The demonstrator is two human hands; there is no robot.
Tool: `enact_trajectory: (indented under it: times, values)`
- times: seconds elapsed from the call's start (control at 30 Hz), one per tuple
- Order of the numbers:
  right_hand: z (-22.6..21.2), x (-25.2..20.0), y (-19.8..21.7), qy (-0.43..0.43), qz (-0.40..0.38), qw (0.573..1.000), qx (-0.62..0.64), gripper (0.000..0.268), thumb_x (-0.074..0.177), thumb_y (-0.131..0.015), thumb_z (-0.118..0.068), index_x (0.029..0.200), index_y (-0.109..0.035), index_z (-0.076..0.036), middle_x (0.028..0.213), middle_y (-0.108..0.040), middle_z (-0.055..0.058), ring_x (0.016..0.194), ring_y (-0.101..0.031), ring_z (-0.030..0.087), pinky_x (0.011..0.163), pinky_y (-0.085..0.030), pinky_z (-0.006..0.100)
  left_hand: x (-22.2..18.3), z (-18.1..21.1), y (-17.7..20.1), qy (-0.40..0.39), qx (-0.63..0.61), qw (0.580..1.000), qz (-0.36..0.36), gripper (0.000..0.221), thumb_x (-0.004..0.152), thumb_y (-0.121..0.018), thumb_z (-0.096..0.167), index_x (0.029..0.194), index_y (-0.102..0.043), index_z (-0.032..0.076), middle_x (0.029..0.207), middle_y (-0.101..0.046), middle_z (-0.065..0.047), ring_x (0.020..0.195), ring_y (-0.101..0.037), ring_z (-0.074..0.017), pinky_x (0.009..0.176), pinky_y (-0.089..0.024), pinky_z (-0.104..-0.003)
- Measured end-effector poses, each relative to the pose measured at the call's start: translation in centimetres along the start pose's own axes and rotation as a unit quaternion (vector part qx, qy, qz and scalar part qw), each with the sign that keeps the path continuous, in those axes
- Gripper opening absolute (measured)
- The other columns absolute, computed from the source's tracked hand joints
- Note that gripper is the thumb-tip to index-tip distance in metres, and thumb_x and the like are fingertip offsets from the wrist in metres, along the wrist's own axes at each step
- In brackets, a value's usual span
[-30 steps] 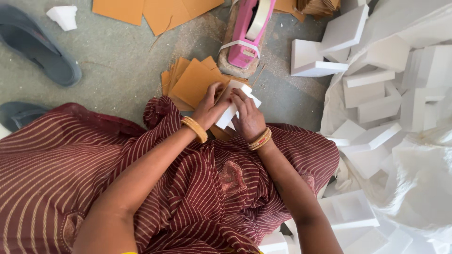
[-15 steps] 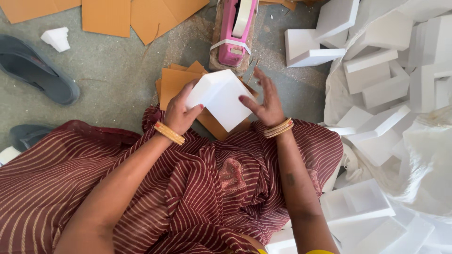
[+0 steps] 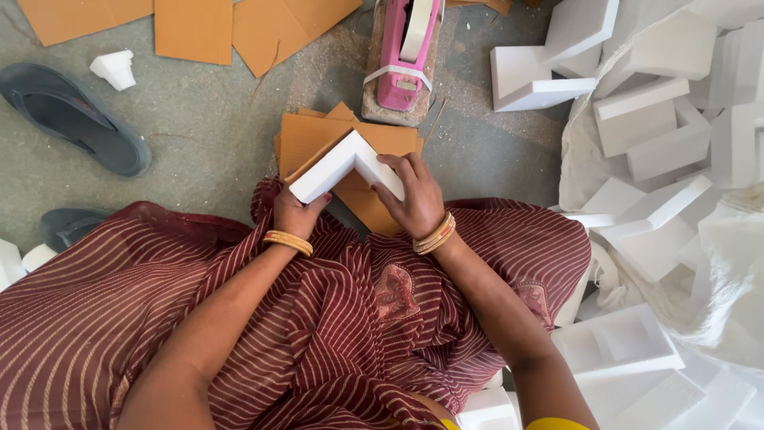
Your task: The person assembles cardboard packaging by hand and with a tape dispenser, folding cardboard pieces and securing them with tape.
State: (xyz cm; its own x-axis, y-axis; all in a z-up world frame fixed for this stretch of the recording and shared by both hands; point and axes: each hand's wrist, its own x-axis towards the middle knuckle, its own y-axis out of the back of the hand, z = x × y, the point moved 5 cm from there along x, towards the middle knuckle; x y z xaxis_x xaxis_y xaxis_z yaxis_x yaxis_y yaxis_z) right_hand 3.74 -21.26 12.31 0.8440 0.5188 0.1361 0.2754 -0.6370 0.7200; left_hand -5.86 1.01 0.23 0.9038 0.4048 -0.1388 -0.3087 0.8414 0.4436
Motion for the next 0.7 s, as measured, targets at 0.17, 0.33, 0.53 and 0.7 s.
enact_trajectory:
  times: [0.17,0.33,0.53,0.7]
  values:
    - [0.3,0.5,0.6,0.054,0.071,0.995,-0.038,0.052,0.094,-0.075,-0.022,0.138,-0.053,-0.006,0.114,-0.064,0.015,0.1,-0.063,0.033,0.084,-0.054,0.044,0.3,1.3,-0.8,-0.101,0.011,0.994,-0.047,0.035,0.094,-0.078,0.023,0.122,-0.068,0.004,0.12,-0.073,-0.017,0.105,-0.074,-0.0276,0.089,-0.06,-0.041]
    - [2.2,1.2,-0.7,-0.074,-0.014,0.996,-0.051,0.051,0.086,-0.077,-0.023,0.131,-0.059,-0.007,0.116,-0.066,0.015,0.107,-0.064,0.038,0.084,-0.054,0.047,1.4,2.0,-1.0,-0.038,0.114,0.991,-0.064,0.056,0.092,-0.074,0.035,0.133,-0.058,0.001,0.112,-0.072,-0.019,0.1,-0.072,-0.0338,0.081,-0.057,-0.044]
    - [5.0,0.8,-1.1,-0.105,0.045,0.99,0.082,0.054,0.086,-0.08,-0.03,0.129,-0.06,-0.003,0.114,-0.07,0.02,0.102,-0.071,0.036,0.088,-0.056,0.043,2.5,8.8,2.3,-0.175,0.164,0.97,-0.025,0.043,0.094,-0.075,0.027,0.126,-0.06,0.003,0.115,-0.071,-0.019,0.101,-0.07,-0.0356,0.086,-0.054,-0.048]
    - [7.8,1.1,-6.2,-0.174,-0.047,0.963,0.202,0.057,0.088,-0.076,-0.042,0.127,-0.06,-0.003,0.109,-0.074,0.02,0.097,-0.075,0.035,0.086,-0.058,0.041,3.6,14.5,3.0,-0.297,0.304,0.905,-0.016,0.047,0.085,-0.074,0.013,0.129,-0.06,0.005,0.121,-0.066,-0.015,0.113,-0.061,-0.0352,0.098,-0.046,-0.05]
